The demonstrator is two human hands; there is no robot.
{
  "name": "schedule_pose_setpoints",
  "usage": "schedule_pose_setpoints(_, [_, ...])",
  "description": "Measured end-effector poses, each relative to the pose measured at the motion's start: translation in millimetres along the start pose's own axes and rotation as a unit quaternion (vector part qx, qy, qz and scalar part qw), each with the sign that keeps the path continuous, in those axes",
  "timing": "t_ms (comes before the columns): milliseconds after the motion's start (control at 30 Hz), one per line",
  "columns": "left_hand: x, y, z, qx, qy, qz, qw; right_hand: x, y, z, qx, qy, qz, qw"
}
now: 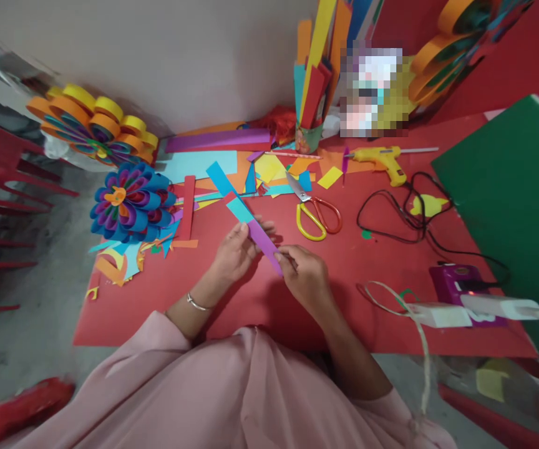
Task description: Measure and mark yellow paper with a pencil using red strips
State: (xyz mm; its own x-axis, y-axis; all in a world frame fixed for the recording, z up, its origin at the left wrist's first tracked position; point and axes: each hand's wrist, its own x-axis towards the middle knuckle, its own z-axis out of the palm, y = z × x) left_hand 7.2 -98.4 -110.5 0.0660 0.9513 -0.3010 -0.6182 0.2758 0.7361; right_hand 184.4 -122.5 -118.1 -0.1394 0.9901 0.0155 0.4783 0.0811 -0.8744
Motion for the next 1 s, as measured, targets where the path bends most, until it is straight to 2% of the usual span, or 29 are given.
schedule_pose_setpoints(167, [23,16,-16.5,0.020,0.089,0.034,0.995,5,5,1,-0.049,-0.037,0.023,0.998])
schedule_pose_setpoints(400, [50,18,-24.8,0.060,0.153,0.072,0.984,36,-7,-4,-0.180,-0.071,0.023,0.981])
schedule_pose_setpoints(600, [61,22,-28.7,0.086,0.102,0.060,0.989,56,-21,-16,-0.248,-0.012,-0.017,0.969])
schedule_pose_setpoints(733, [55,12,-30.5,0.092,0.087,0.075,0.989,89,-23,-17,-0.267,0.015,-0.041,0.963])
schedule_pose_setpoints(800, [50,5,-31.5,0.110,0.092,0.101,0.984,113,-23,-14,-0.233,-0.003,-0.043,0.972])
schedule_pose_setpoints(900, [46,0,-33.9,0.210,0.090,0.156,0.961,151,-26,-6,-0.163,-0.052,-0.050,0.984])
schedule_pose_setpoints(1000, [47,4,-36.4,0.312,0.087,0.205,0.924,181,-32,3,-0.212,-0.080,-0.042,0.973])
